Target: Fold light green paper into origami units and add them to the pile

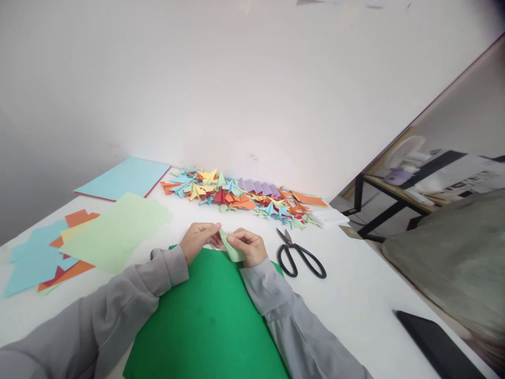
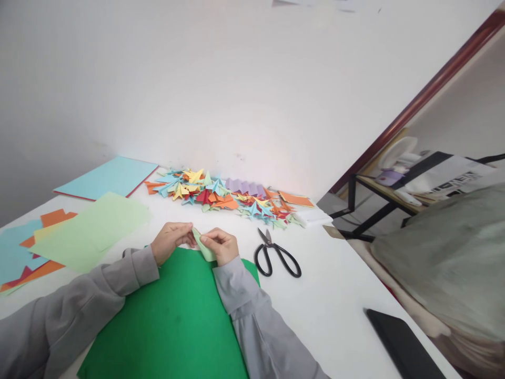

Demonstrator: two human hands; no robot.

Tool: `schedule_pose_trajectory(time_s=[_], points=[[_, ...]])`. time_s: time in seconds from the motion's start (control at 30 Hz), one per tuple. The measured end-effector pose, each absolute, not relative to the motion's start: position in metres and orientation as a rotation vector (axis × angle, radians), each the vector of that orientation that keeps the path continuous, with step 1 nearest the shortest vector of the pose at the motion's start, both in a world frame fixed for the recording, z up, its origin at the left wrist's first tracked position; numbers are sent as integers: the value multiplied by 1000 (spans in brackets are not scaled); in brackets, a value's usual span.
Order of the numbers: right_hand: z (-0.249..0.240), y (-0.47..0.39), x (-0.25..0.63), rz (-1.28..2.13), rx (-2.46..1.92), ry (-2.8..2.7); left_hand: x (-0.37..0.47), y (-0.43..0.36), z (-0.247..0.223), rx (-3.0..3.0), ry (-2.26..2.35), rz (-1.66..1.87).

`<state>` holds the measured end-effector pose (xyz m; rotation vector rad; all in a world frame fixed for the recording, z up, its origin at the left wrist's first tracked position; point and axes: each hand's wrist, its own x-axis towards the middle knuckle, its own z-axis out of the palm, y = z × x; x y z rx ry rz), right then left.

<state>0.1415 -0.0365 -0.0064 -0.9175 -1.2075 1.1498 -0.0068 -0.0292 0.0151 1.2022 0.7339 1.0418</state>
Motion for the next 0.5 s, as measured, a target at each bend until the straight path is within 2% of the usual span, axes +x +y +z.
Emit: schedule_pose_trajectory(time_s=[0.2,0.5], points=[[-7,-36,141,1323,-953,-1001,-4,-31,14,1295,870,1013],[-1,-38,140,1375,-1005,-1026,-7,-31,13,1399,851,991]])
